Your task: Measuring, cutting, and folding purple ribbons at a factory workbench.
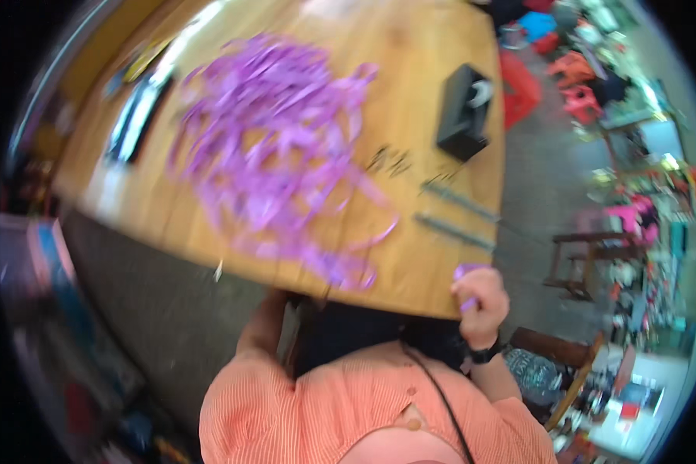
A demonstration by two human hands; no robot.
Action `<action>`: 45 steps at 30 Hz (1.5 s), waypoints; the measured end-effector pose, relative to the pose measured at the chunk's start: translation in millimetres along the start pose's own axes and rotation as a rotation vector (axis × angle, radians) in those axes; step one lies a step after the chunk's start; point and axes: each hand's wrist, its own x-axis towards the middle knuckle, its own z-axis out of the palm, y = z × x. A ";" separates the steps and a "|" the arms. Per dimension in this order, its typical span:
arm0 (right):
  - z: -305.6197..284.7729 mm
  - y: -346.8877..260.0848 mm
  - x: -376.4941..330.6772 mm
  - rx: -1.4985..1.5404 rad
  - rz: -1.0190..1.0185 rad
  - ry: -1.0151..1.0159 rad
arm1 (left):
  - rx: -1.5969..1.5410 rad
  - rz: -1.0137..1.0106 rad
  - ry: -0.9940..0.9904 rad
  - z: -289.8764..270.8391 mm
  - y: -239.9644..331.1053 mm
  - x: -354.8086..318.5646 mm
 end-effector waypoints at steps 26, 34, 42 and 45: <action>24.3 -25.3 19.9 -0.142 0.101 -0.174 | 0.484 0.395 1.024 -220.1 -98.3 -57.8; 18.8 -21.5 12.3 -0.154 0.122 -0.138 | 0.735 0.365 1.294 -208.8 -156.7 -80.4; 15.6 -20.1 9.4 -0.151 0.143 -0.124 | 0.920 0.367 1.587 -179.0 -232.4 -32.7; 14.1 -18.6 8.2 -0.125 0.143 -0.143 | 0.932 0.339 1.606 -131.5 -216.2 0.9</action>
